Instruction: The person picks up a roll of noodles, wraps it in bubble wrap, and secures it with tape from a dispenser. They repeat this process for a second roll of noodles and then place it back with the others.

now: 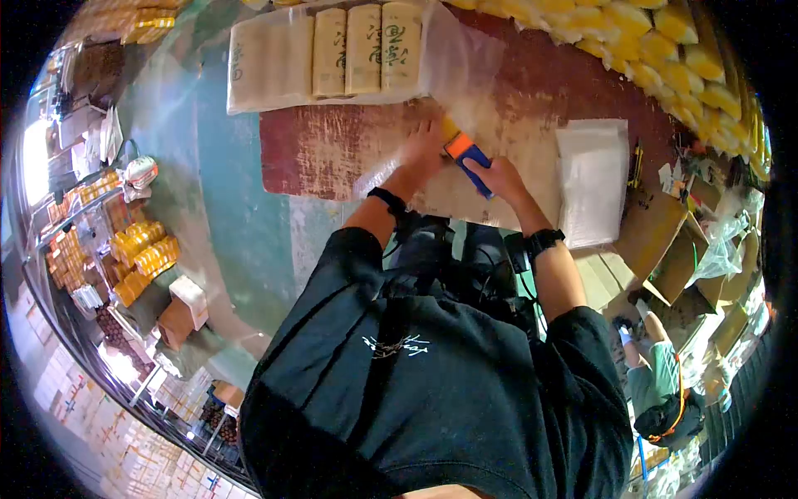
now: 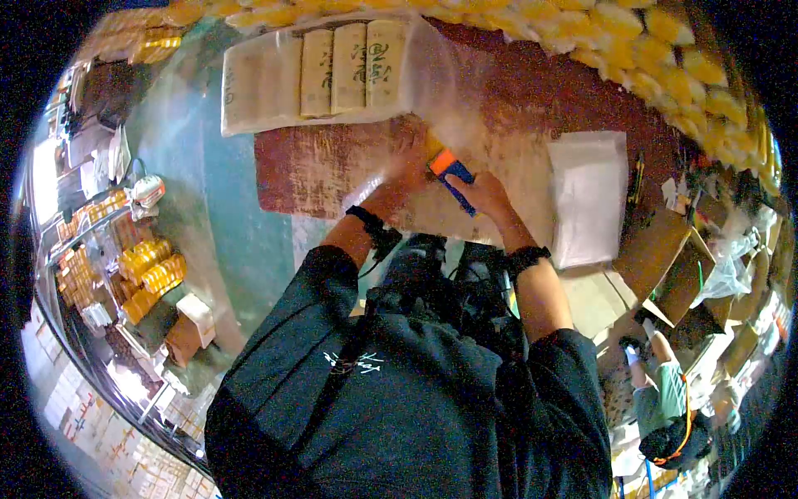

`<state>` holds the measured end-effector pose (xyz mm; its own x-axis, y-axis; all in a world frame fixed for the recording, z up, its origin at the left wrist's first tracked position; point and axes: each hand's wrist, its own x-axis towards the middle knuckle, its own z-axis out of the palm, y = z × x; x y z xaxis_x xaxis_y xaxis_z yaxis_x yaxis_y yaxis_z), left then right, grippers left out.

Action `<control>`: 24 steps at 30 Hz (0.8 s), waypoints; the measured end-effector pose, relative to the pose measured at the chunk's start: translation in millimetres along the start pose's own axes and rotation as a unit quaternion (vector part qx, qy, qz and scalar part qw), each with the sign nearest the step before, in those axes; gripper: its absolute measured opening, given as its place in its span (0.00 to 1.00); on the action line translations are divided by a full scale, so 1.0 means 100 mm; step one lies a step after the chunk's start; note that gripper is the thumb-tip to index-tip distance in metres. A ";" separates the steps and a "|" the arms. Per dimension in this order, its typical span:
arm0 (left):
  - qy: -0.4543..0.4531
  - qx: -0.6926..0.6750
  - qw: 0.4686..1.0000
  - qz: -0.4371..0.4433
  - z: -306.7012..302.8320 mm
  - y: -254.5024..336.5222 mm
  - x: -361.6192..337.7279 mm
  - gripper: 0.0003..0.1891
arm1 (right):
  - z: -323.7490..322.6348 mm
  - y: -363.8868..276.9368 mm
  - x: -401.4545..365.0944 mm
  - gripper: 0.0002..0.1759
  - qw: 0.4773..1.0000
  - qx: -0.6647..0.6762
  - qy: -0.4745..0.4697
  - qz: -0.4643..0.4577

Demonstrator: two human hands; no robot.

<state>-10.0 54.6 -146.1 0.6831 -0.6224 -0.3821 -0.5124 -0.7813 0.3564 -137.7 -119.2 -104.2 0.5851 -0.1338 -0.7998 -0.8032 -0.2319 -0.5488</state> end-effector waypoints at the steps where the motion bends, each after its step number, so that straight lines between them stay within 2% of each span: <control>1: 0.012 -0.003 1.000 0.005 0.08 -0.06 0.05 0.63 | 0.00 0.04 0.01 0.35 1.000 0.005 0.004 0.000; 4: 0.039 -0.032 0.998 0.027 0.15 -0.17 0.08 0.65 | 0.05 0.36 0.11 0.35 1.000 -0.006 0.003 0.012; 8: 0.007 -0.042 0.999 0.026 0.08 -0.21 0.19 0.67 | 0.00 0.52 0.18 0.38 0.996 -0.079 0.002 0.047; 10: -0.034 -0.043 0.998 -0.016 0.07 -0.15 0.19 0.67 | 0.02 0.39 0.16 0.40 0.992 -0.106 0.022 0.062; 11: -0.060 -0.045 0.996 -0.057 -0.33 0.13 0.07 0.67 | 0.05 0.32 0.20 0.41 0.990 -0.120 0.038 0.069; 13: -0.083 -0.045 0.990 -0.108 -0.53 0.32 0.01 0.66 | 0.10 0.25 0.27 0.42 0.987 -0.127 0.055 0.076; 16: -0.093 -0.061 0.986 -0.127 -0.41 0.31 0.07 0.65 | 0.16 0.15 0.39 0.43 0.984 -0.133 0.073 0.089; 18: -0.135 -0.090 0.979 -0.120 -0.24 0.30 0.14 0.63 | 0.24 0.17 0.47 0.42 0.973 -0.166 0.096 0.128; 21: -0.058 -0.068 0.991 -0.095 0.01 0.20 0.13 0.60 | 0.46 0.13 0.71 0.42 0.949 -0.229 0.117 0.181; 23: 0.065 -0.027 0.996 -0.051 0.21 0.22 0.13 0.58 | 0.44 0.16 0.74 0.41 0.934 -0.281 0.155 0.160; 24: 0.044 -0.032 0.998 -0.038 0.16 0.24 0.20 0.57 | 0.41 0.21 0.68 0.40 0.930 -0.291 0.178 0.138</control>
<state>-16.6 22.7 -158.9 0.7632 -0.5522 -0.3357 -0.4244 -0.8200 0.3840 -119.6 -93.6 -179.7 0.4484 -0.5522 -0.7029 -0.7925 -0.6093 -0.0269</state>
